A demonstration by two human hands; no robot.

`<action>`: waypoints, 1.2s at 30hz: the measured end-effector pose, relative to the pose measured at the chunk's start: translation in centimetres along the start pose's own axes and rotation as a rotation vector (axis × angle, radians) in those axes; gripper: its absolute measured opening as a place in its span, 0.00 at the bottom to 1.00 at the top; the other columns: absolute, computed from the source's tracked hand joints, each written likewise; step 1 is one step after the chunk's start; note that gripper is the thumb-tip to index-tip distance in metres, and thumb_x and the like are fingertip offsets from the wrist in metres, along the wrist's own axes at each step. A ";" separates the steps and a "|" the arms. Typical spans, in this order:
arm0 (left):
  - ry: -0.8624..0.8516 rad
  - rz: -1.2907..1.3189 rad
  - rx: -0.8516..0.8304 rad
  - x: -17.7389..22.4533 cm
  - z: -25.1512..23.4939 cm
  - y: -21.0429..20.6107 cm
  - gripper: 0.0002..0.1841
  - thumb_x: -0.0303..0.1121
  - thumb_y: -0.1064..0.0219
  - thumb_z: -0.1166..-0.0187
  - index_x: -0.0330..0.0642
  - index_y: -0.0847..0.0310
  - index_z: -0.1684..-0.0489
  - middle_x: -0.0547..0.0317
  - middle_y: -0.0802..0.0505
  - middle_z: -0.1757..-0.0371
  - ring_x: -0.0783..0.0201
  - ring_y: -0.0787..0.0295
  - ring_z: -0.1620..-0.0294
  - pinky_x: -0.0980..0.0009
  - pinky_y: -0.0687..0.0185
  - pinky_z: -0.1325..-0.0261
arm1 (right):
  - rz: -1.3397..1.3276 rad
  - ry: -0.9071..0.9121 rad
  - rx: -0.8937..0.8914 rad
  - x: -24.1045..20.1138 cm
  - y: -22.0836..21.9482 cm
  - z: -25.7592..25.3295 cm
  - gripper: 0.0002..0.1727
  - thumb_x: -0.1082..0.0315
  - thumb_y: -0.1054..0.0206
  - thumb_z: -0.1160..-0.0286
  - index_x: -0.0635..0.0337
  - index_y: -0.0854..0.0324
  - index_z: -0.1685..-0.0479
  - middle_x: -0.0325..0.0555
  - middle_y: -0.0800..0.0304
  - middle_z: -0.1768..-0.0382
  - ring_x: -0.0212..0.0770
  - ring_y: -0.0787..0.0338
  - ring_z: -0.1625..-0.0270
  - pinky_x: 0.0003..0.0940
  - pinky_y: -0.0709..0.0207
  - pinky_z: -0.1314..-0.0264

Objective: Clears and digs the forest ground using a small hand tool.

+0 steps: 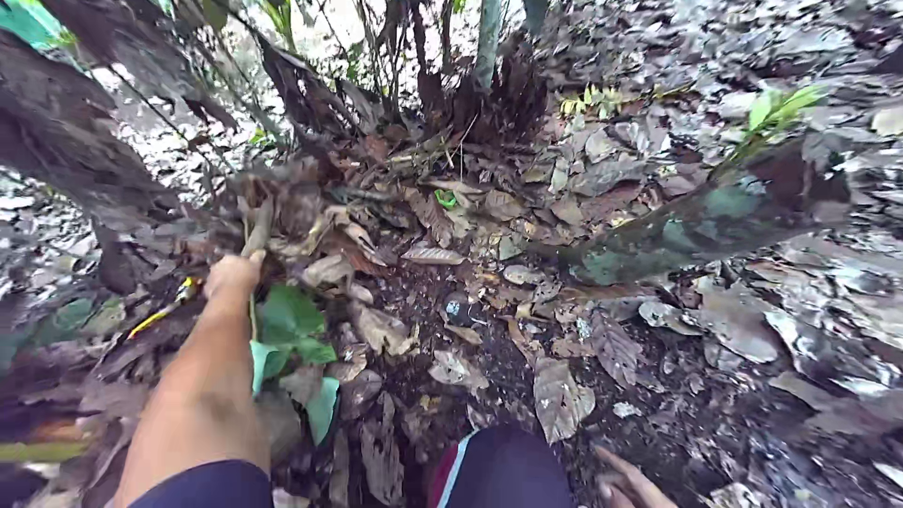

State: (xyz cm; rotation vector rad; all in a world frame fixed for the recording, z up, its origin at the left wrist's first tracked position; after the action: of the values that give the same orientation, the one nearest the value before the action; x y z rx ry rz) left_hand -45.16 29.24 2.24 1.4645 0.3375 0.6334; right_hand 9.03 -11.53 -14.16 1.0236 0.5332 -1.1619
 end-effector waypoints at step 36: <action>0.331 -0.120 0.065 -27.8 7.1 7.0 0.31 0.43 0.22 0.29 0.19 0.21 0.40 0.15 0.16 0.39 0.21 0.18 0.36 0.23 0.27 0.37 | 0.118 0.281 -0.056 -2.8 -2.3 -3.9 0.28 0.62 0.38 0.20 0.57 0.24 0.20 0.48 0.06 0.48 0.38 0.06 0.52 0.37 0.12 0.47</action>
State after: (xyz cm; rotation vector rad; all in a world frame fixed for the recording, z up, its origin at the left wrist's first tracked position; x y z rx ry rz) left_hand -64.50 7.16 5.29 1.3879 0.7037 0.7736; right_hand 6.45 -6.89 -14.60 1.1617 0.7123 -0.8993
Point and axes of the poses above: each hand's wrist, its own z-axis away from the middle knuckle, its own y-axis out of the back of the hand, x = y × z, the point moved 4 cm from there along -z, towards the middle knuckle
